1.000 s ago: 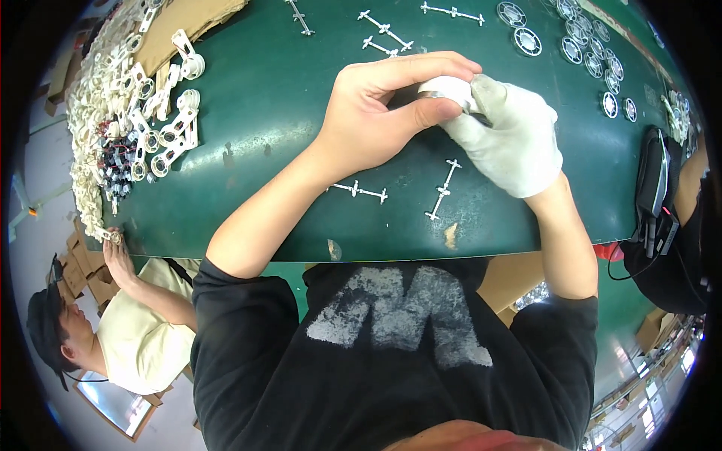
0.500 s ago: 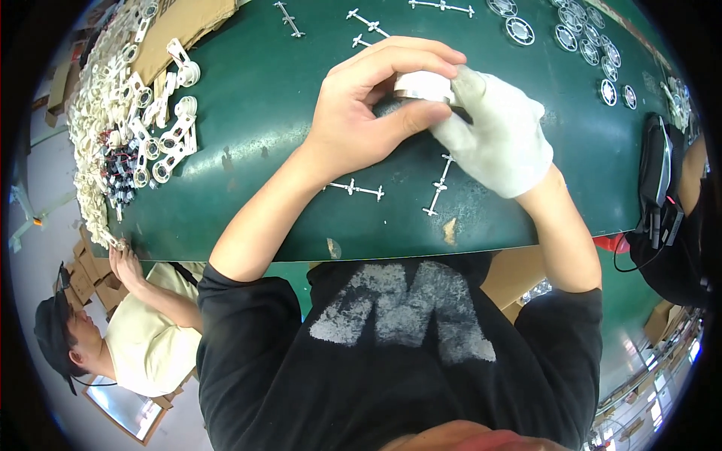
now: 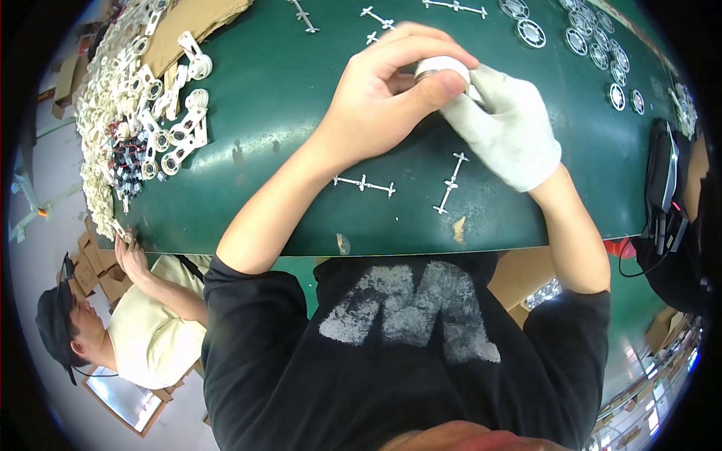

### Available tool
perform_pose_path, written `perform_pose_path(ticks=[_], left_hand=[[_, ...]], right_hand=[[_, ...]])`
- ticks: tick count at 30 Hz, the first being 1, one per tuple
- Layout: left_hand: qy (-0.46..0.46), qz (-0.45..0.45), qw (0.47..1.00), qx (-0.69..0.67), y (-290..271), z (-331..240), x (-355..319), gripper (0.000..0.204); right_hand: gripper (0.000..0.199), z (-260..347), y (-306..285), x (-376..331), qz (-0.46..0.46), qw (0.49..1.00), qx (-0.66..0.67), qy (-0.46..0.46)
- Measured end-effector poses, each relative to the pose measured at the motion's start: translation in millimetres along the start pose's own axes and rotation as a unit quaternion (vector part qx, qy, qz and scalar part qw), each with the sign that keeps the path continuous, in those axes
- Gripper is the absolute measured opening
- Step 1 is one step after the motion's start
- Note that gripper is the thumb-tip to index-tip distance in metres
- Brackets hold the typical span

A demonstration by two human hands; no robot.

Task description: The person assembles small circular metal parts, white plastic frames, and metal pins by hand at a factory workbench.

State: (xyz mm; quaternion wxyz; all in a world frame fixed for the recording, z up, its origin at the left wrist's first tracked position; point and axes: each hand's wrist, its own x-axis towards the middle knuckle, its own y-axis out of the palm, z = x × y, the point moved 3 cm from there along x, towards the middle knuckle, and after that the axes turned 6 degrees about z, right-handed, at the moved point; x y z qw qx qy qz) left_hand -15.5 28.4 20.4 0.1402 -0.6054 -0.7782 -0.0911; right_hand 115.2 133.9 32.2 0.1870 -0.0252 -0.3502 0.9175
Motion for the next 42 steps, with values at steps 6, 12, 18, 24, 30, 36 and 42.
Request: perform_pose_path(ticks=[6,12,18,24,30,36,42], left_hand=[[-0.245,-0.118,0.958,-0.085,-101.2,31.7,46.1,0.038],[-0.082,-0.243,0.879,0.402,-164.0,-7.4,51.3,0.04],[-0.407,-0.177,0.464,0.766,-233.1,-19.4,-51.6,0.073],[-0.173,-0.147,0.476,0.849,-212.3,-18.4,-81.7,0.037],[-0.216,0.051,0.899,0.377,-61.3,-52.4,-16.9,0.034],[-0.092,-0.061,0.964,0.243,6.4,-19.1,56.0,0.034],[-0.078,0.075,0.787,0.608,74.0,46.5,80.1,0.044]], right_hand=[[0.055,-4.6,-8.7,5.7,-0.142,0.988,0.022,0.052],[0.045,-20.7,2.7,5.4,-0.083,0.995,0.051,0.037],[0.04,-9.8,3.5,4.8,-0.042,0.999,0.023,0.004],[0.034,-4.6,7.6,3.3,-0.044,0.99,-0.043,-0.124],[0.049,2.1,-2.1,8.6,-0.221,0.909,-0.23,-0.267],[0.016,-25.5,-45.6,23.3,-0.246,0.96,-0.08,-0.102],[0.031,-59.6,-90.0,29.0,-0.353,0.906,0.043,0.23]])
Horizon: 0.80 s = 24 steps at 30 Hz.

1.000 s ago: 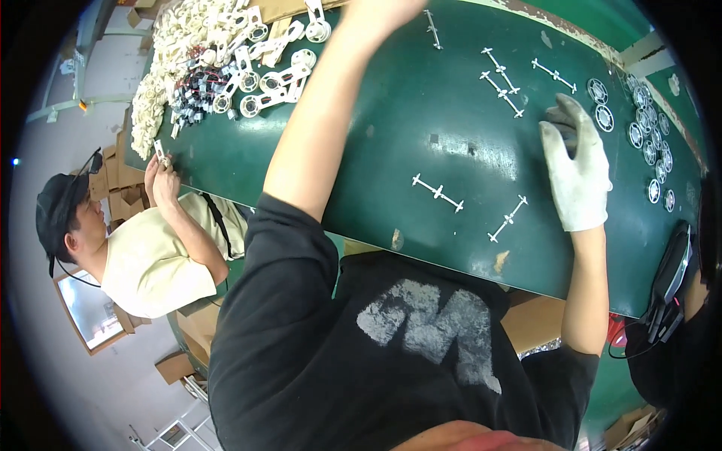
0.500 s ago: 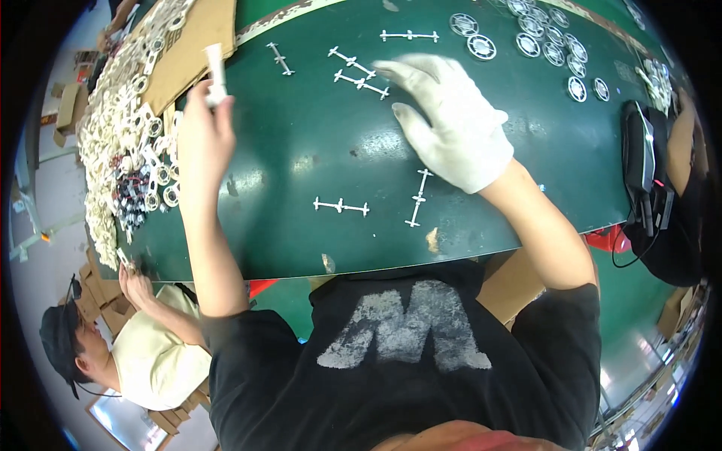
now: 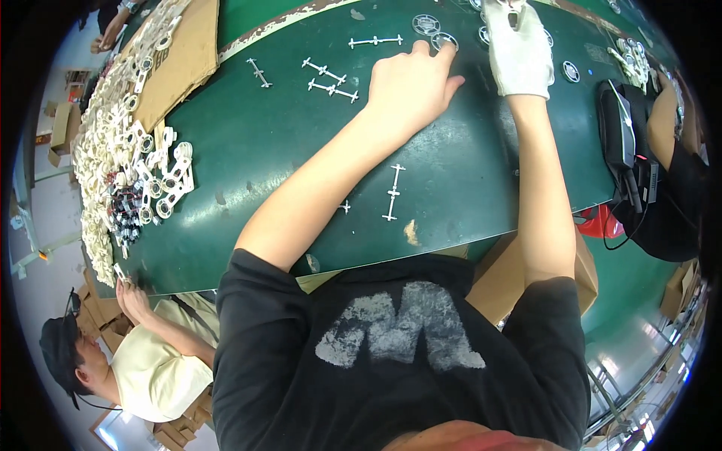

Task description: The person assembles small circular metal parts, white plastic frames, and metal pins by hand at a factory workbench.

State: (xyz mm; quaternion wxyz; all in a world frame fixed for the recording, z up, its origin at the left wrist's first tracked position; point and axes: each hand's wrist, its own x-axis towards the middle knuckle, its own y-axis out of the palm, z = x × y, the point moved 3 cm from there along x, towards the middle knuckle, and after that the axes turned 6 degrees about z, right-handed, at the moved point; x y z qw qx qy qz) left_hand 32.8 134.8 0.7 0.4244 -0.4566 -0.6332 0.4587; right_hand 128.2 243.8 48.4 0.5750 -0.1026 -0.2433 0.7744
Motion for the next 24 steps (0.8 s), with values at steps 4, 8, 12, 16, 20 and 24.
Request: perform_pose_path(ticks=[4,8,12,16,20,24], left_hand=[[-0.006,-0.028,1.0,-0.002,-5.8,0.7,-0.8,0.043],[0.016,-0.056,0.998,-0.012,-4.7,29.9,-12.3,0.038],[0.116,-0.105,0.976,-0.148,-39.7,43.2,-34.4,0.038],[0.161,-0.15,0.967,-0.132,-58.4,55.7,-54.8,0.041],[0.141,-0.133,0.972,-0.13,-54.7,66.0,-69.2,0.044],[0.129,-0.136,0.961,-0.201,-43.3,74.4,-78.7,0.047]], right_hand=[[0.036,-39.2,7.8,11.4,-0.044,0.985,-0.044,-0.159],[0.041,-19.2,11.2,-3.2,0.068,0.973,-0.088,-0.201],[0.043,-11.1,11.3,-14.0,0.203,0.934,-0.245,-0.161],[0.039,17.8,19.8,-54.5,0.318,0.89,-0.296,-0.137],[0.036,14.3,34.3,-73.1,0.359,0.862,-0.309,-0.179],[0.033,18.7,40.4,-82.4,0.364,0.859,-0.307,-0.186]])
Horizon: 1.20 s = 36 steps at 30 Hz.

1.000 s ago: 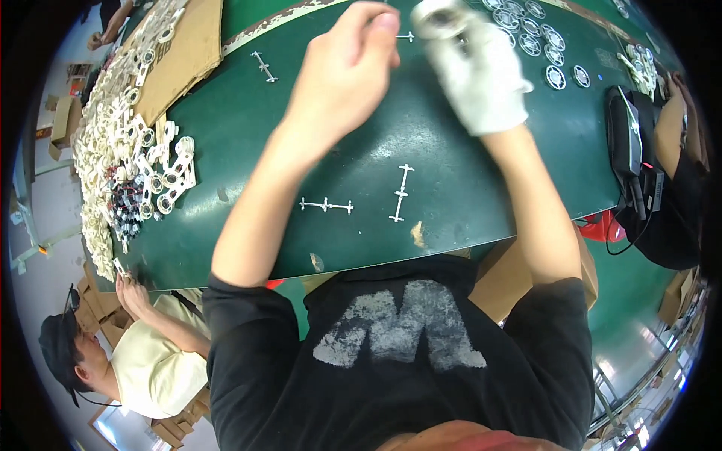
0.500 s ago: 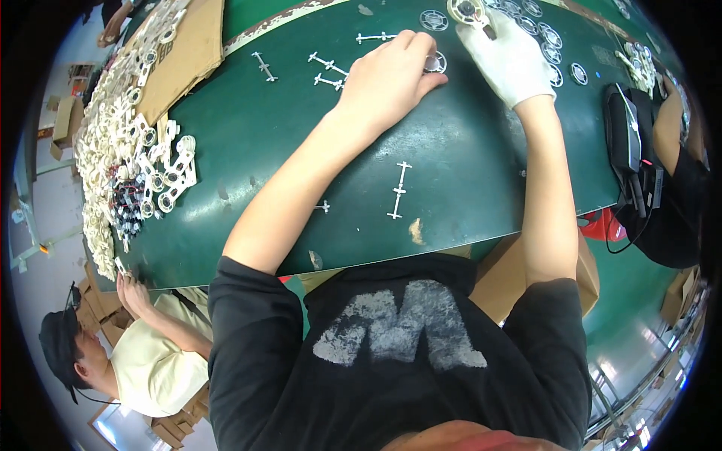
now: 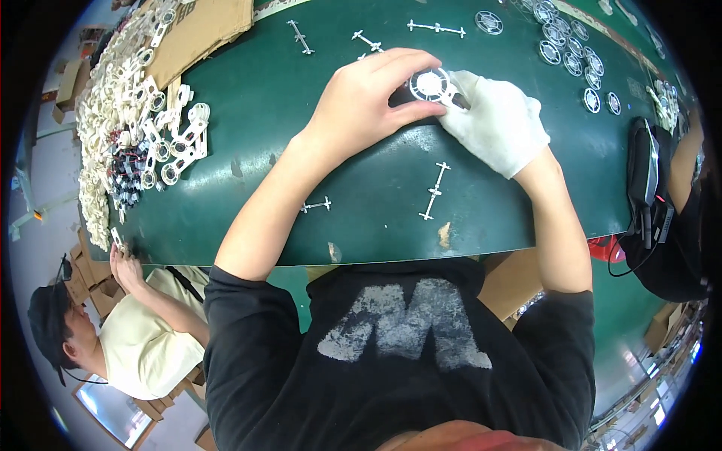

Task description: The person assembles small circular metal parts, white plastic frames, and metal pins by hand at a factory workbench.

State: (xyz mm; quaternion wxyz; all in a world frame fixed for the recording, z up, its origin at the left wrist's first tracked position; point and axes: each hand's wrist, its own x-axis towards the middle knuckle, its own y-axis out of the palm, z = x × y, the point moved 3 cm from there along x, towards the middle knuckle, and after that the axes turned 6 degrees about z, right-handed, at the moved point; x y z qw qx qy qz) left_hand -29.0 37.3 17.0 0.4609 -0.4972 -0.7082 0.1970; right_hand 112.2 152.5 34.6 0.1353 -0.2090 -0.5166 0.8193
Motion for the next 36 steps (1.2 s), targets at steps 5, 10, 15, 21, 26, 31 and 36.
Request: perform_pose_path(ticks=[5,10,15,21,26,31,36], left_hand=[[0.047,-0.064,0.996,-0.051,-1.6,0.1,-2.9,0.045],[0.014,-0.063,0.992,-0.104,-2.0,-7.8,-6.1,0.047],[-0.019,-0.057,0.987,-0.149,0.3,-10.3,-6.8,0.05],[0.009,-0.028,0.99,-0.141,-7.2,-6.4,-8.3,0.053],[0.129,-0.006,0.976,-0.174,-13.3,-13.2,-3.0,0.061],[0.046,0.053,0.959,-0.275,-3.9,-3.0,-8.7,0.072],[-0.046,0.007,0.872,-0.487,7.7,-14.8,-13.8,0.048]], right_hand=[[0.033,-2.0,2.0,-1.0,0.029,0.975,0.208,-0.078],[0.034,-3.6,-3.2,-6.3,0.072,0.956,0.265,-0.1],[0.033,-5.6,-0.5,-9.3,0.101,0.942,0.311,-0.071],[0.03,-6.8,-5.5,-11.6,0.242,0.85,0.467,-0.034],[0.041,6.8,-6.9,-15.5,0.305,0.819,0.485,0.011],[0.032,9.3,1.9,-14.8,0.169,0.87,0.464,-0.016],[0.03,13.4,3.5,-20.4,0.067,0.925,0.365,-0.085]])
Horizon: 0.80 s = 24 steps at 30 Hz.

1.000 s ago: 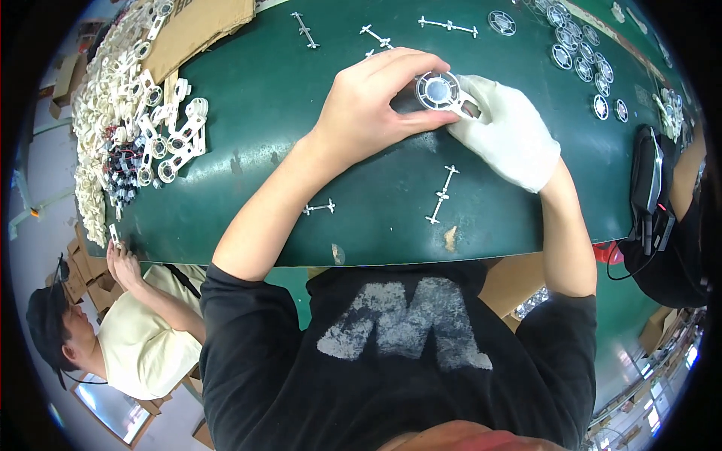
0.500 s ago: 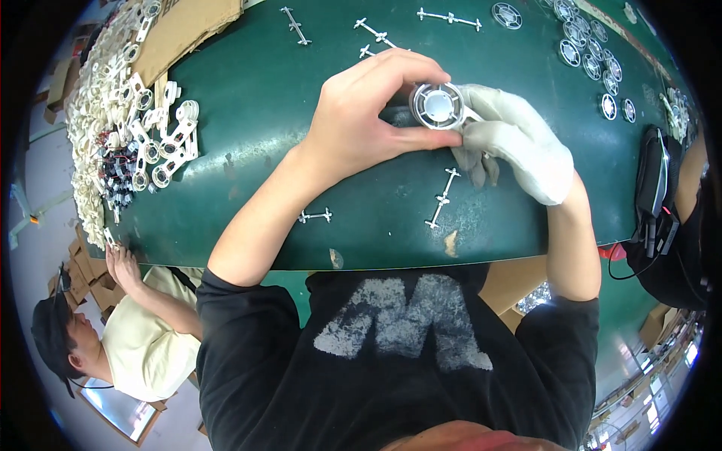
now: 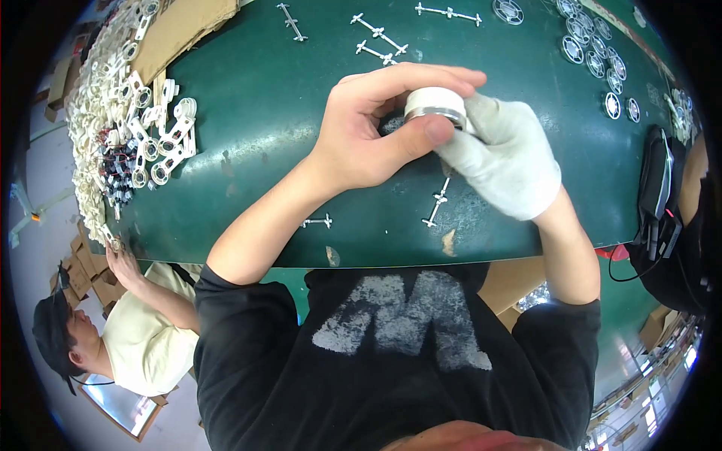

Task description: The person assembles small circular metal parts, white plastic frames, and metal pins by hand at a factory workbench.

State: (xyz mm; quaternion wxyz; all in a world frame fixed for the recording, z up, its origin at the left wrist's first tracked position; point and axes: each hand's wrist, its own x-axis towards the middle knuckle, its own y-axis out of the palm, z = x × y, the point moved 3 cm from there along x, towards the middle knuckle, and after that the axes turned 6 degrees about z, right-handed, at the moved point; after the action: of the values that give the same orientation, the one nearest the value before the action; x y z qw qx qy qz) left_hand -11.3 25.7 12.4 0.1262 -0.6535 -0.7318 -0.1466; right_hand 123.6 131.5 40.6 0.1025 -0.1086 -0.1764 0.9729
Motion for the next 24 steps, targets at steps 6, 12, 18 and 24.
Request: perform_pose_path(ticks=[6,12,18,24], left_hand=[[0.005,-0.009,0.999,0.04,-6.7,-1.2,3.4,0.032],[-0.087,-0.127,0.955,0.253,-70.3,8.4,52.6,0.035],[-0.086,-0.299,0.948,-0.063,-171.9,7.9,83.9,0.034],[-0.015,-0.331,0.659,0.676,-190.0,-73.2,-54.1,0.037]], right_hand=[[0.03,0.0,6.6,4.6,-0.081,0.987,-0.131,-0.052],[0.055,-9.9,-10.5,4.7,-0.235,0.963,-0.124,0.04],[0.047,-2.2,-20.3,6.5,-0.215,0.976,-0.015,-0.03],[0.042,-3.4,-1.5,4.0,-0.155,0.985,-0.073,0.016]])
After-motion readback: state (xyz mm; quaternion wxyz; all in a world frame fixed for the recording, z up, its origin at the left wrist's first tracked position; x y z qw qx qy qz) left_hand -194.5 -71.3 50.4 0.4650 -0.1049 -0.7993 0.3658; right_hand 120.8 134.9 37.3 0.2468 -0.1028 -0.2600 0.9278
